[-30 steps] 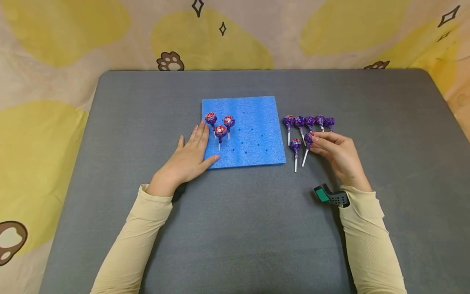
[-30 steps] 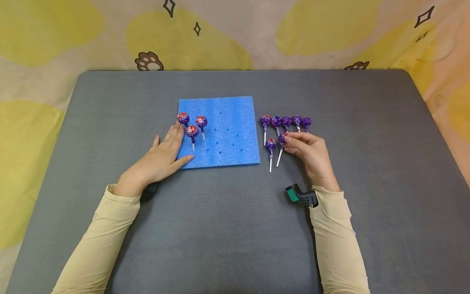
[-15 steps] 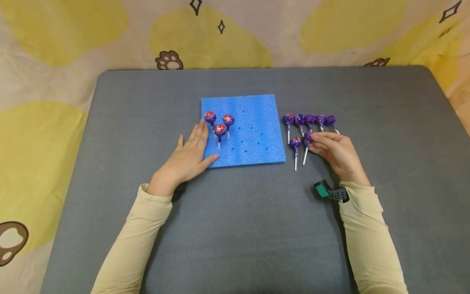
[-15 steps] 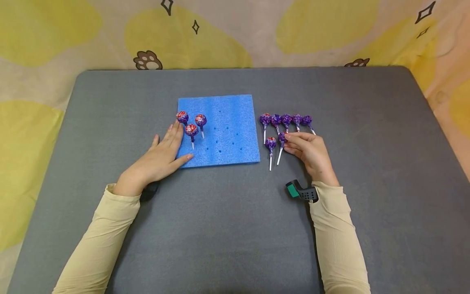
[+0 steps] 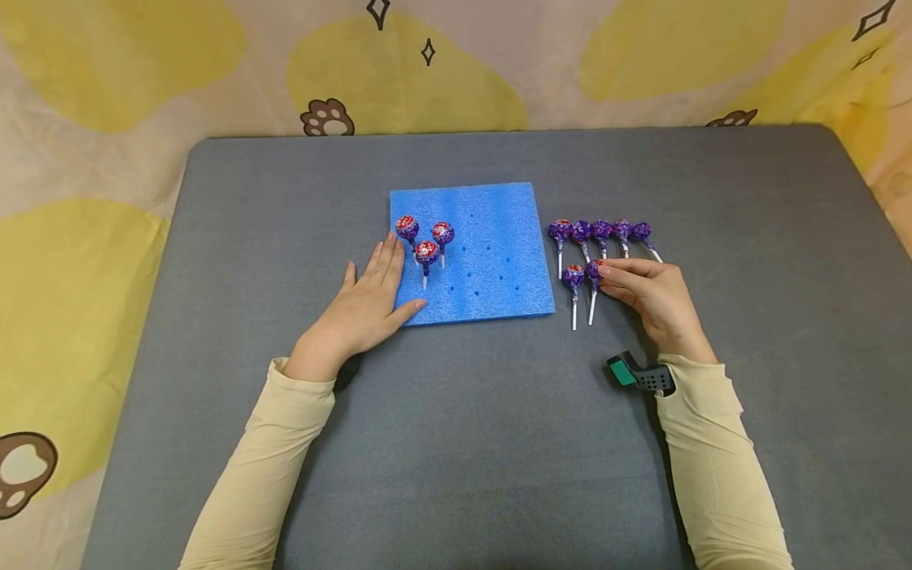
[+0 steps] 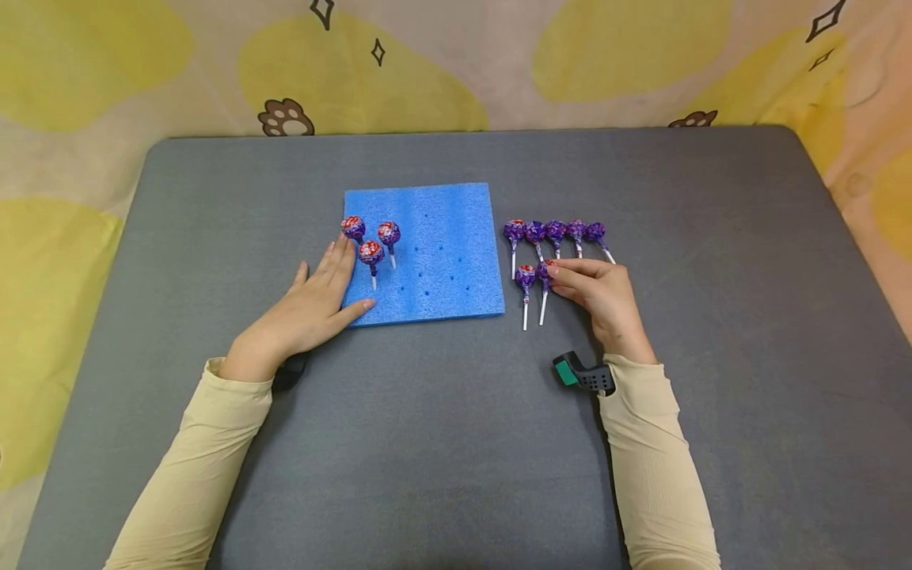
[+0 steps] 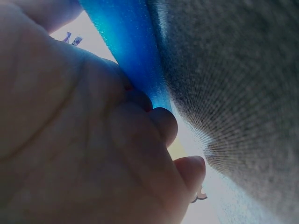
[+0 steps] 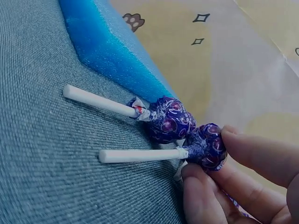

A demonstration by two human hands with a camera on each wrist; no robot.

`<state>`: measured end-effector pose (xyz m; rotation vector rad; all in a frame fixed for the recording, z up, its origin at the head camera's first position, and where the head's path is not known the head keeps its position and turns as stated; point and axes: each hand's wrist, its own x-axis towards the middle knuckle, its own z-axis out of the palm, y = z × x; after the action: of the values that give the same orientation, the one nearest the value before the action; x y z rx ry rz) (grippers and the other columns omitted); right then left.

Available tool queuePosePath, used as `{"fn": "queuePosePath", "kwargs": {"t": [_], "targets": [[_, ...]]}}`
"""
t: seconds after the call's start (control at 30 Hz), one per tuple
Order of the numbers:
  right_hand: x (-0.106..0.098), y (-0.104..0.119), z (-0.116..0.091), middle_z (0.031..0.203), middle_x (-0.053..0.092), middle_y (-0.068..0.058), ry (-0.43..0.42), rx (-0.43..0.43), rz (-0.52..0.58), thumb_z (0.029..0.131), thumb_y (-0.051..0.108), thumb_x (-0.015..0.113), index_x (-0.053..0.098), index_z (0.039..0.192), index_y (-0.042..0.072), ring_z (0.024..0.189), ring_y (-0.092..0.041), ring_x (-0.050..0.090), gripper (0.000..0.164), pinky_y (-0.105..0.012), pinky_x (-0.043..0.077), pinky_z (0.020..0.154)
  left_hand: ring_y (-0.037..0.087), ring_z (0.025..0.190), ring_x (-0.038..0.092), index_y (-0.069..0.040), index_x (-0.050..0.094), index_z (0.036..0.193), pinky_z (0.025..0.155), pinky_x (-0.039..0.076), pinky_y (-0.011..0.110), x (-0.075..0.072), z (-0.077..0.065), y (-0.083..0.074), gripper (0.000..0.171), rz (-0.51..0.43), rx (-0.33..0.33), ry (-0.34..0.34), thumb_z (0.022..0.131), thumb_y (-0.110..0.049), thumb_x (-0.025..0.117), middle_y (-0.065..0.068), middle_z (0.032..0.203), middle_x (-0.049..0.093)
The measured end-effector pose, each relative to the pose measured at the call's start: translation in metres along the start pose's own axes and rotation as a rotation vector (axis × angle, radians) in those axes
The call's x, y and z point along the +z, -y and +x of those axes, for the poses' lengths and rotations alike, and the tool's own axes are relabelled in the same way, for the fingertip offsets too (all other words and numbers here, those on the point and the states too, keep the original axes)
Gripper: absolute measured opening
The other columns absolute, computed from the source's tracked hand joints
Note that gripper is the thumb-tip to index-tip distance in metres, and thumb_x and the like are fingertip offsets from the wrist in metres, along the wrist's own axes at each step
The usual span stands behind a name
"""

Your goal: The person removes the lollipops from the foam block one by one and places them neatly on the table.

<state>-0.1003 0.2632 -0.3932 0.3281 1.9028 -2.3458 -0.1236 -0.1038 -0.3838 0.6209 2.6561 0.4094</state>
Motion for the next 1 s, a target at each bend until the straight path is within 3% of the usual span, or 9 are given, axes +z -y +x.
{"fn": "queuePosePath", "kwargs": {"t": [0.5,1.0], "targets": [[0.0027,0.0019,0.0000,0.079,0.072,0.000,-0.043,0.022,-0.120,0.082,0.001,0.072,0.076,0.082,0.008,0.070,-0.008,0.068,0.008,-0.021,0.053,0.066,0.025,0.142,-0.014,-0.003,-0.011,0.148,0.109,-0.004,0.058,-0.0008,-0.0006,0.0006,0.083,0.000,-0.005,0.005,0.099,-0.049,0.037,0.008,0.154,-0.021],[0.0044,-0.0019,0.0009,0.076,0.071,0.002,-0.032,-0.041,-0.224,0.080,0.001,0.073,0.073,0.079,0.008,0.069,-0.005,0.067,0.008,-0.019,0.053,0.063,0.026,0.142,-0.013,-0.003,-0.010,0.149,0.109,-0.004,0.058,-0.0010,-0.0005,0.0004,0.083,-0.002,0.000,0.001,0.099,-0.048,0.037,0.009,0.154,-0.020]]}}
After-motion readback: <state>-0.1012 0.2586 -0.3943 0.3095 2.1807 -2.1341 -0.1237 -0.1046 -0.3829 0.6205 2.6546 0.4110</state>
